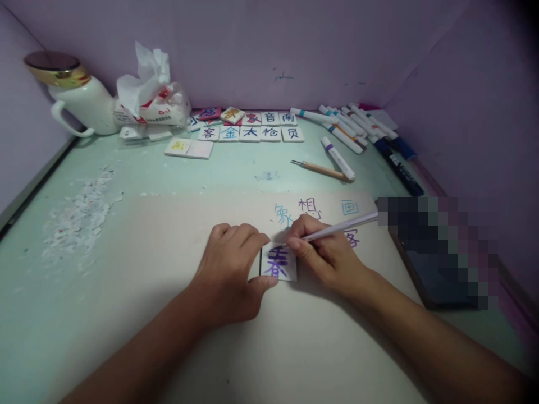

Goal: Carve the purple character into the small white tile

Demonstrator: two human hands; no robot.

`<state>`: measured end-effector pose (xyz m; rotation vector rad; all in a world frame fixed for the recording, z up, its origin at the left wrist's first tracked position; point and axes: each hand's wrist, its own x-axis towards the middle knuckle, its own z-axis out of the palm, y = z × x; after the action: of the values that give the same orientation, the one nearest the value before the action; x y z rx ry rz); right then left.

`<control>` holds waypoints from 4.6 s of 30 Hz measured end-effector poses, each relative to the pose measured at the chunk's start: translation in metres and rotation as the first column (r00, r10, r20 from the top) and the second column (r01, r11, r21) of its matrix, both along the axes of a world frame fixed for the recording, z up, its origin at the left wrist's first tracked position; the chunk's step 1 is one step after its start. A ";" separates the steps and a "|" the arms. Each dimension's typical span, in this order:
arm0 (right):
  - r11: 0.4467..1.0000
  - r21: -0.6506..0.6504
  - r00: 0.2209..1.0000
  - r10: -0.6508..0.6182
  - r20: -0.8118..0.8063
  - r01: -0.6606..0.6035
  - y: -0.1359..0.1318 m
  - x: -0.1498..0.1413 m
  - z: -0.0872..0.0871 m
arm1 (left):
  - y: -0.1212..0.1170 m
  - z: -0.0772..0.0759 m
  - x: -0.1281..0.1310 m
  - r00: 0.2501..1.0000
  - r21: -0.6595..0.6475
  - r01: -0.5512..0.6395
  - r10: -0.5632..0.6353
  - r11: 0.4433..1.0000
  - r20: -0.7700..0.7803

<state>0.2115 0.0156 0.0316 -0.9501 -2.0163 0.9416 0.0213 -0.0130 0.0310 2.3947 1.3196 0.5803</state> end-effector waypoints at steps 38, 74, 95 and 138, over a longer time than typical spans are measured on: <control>0.999 -0.011 0.999 0.035 0.005 -0.035 0.002 0.005 0.001 | 0.001 0.001 0.000 1.000 0.005 0.000 0.000 1.000 0.001; 0.999 0.036 0.993 0.030 0.118 -0.034 0.004 0.007 0.004 | -0.001 0.003 0.000 1.000 0.022 -0.022 0.023 1.000 -0.017; 0.992 -0.121 0.998 -0.046 -0.041 0.041 -0.001 0.005 0.001 | -0.002 0.002 0.001 0.999 0.002 -0.043 0.043 0.999 -0.015; 0.983 0.008 0.982 -0.184 -0.045 0.184 -0.021 -0.011 -0.004 | -0.004 -0.001 0.004 0.993 0.050 -0.114 0.115 0.992 -0.025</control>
<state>0.2006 -0.0054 0.0280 -1.0796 -1.8595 0.8409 0.0254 -0.0167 0.0303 2.3853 1.4791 0.6195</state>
